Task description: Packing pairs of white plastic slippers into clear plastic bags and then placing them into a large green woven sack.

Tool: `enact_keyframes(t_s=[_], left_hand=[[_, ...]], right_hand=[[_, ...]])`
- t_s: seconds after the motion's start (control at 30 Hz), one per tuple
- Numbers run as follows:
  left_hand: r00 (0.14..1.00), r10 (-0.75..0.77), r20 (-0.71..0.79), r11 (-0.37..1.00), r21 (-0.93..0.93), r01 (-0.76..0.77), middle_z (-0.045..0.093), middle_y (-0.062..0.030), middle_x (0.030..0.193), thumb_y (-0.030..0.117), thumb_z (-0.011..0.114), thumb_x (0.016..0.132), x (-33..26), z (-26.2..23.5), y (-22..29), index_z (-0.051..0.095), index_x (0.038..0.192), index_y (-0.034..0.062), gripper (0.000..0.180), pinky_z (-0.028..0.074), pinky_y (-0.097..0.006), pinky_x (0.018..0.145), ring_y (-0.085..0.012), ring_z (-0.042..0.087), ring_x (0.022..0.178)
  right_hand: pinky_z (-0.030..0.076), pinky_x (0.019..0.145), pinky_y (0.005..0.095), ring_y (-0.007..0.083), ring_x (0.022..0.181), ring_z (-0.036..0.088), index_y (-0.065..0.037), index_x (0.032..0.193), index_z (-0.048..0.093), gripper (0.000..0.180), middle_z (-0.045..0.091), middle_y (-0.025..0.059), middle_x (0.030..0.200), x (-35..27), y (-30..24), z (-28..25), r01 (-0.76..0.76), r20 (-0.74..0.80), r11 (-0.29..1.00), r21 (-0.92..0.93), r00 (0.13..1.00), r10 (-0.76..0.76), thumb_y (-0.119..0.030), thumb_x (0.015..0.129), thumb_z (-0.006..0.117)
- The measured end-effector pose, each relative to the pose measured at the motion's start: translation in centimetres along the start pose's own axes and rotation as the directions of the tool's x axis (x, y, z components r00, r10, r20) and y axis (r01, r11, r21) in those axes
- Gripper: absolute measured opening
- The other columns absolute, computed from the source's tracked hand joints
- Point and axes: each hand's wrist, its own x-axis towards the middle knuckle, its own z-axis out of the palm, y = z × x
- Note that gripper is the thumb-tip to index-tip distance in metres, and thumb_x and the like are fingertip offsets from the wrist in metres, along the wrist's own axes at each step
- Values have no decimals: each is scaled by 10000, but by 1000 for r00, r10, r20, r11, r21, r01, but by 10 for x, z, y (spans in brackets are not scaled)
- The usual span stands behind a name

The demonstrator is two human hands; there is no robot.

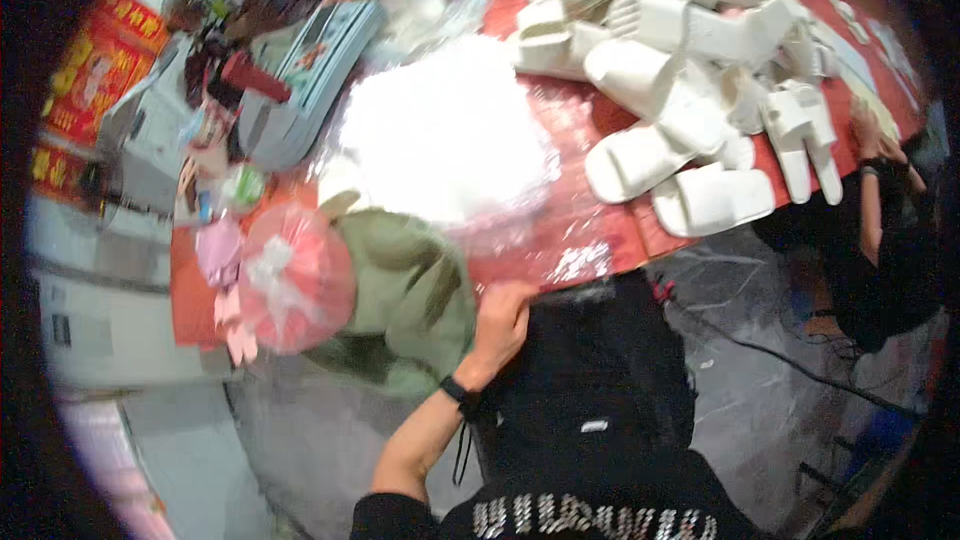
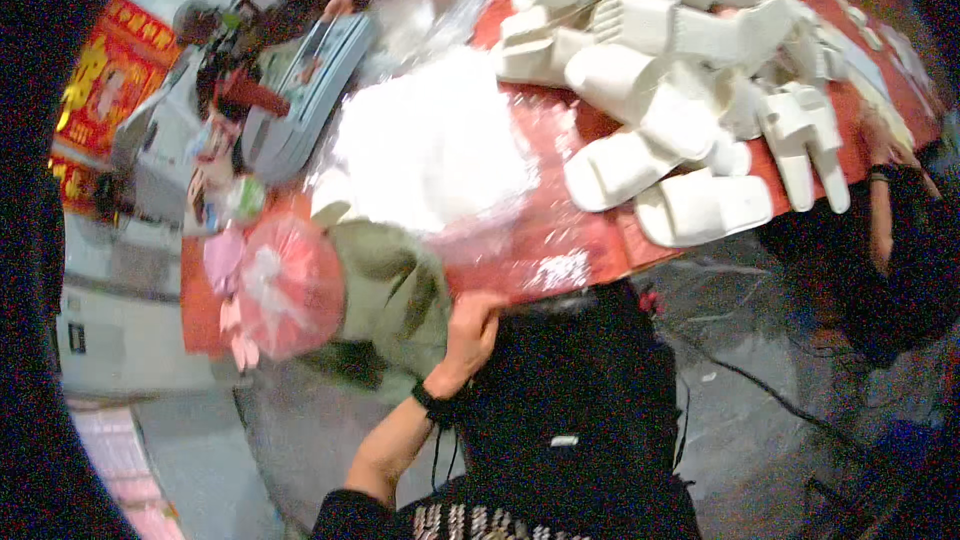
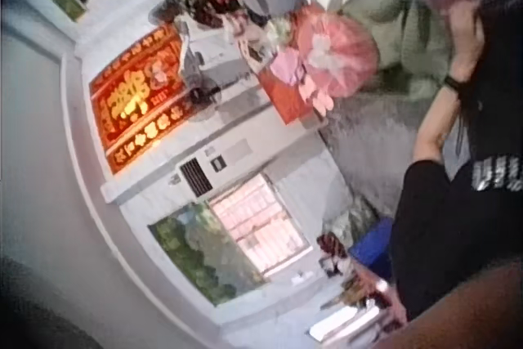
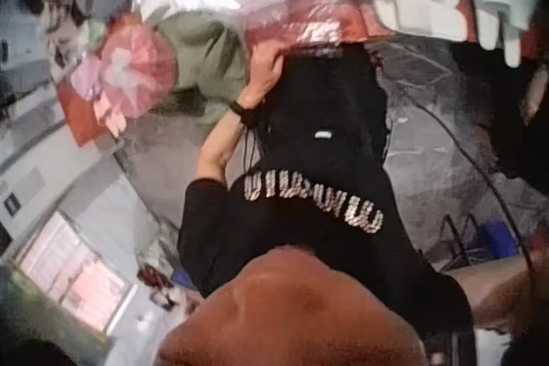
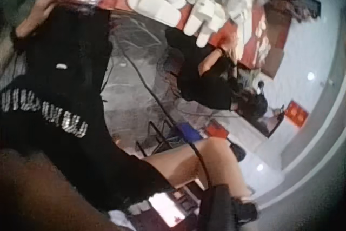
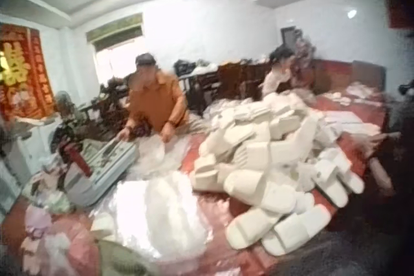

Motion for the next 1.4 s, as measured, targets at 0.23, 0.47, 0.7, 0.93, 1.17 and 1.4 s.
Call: enact_keyframes(t_s=[0.23,0.47,0.7,0.93,1.17,1.4], left_hand=[[890,-22,-455,941,291,173,433,-142,1150,58,581,663,28,-42,-12,546,1034,68,373,254,-421,931,-332,376,1089],[987,-158,-39,985,-82,155,448,-205,1135,68,558,676,55,-42,-50,533,1064,63,388,334,-457,883,-374,407,1040],[982,-183,53,941,298,160,343,-199,1273,309,640,722,84,29,-45,369,1271,139,635,286,-497,939,-377,317,1172],[964,-263,28,881,414,228,281,-150,1350,336,637,714,65,49,-58,359,1288,172,659,183,-519,979,-352,224,1242],[928,-360,95,906,273,323,301,-158,1336,298,610,734,65,43,-32,473,1193,133,507,172,-508,980,-346,260,1211],[740,-431,-517,713,307,630,341,-200,1263,241,613,703,99,2,-79,320,1303,151,675,200,-507,961,-359,298,1164]], right_hand=[[385,871,331,205,978,500,2,1109,484,369,530,102,1054,50,6,48,8,153,990,139,988,-29,-286,884,438],[382,878,341,207,1001,491,-1,1122,478,386,524,103,1069,40,-20,41,-35,125,996,79,992,25,-303,887,435],[378,832,322,163,1009,497,-50,1192,442,467,538,49,1090,27,73,106,-620,300,768,-161,710,637,-364,849,485],[440,707,253,188,1012,475,-29,1305,253,698,345,138,1275,-32,190,171,-711,222,693,-119,661,716,-170,742,641],[426,650,230,100,752,513,16,1183,433,484,553,58,878,-42,226,169,-726,379,656,205,677,631,-79,748,621],[421,662,214,72,737,497,-18,1044,540,226,549,4,852,-39,212,141,-619,468,783,-63,675,571,-78,826,546]])
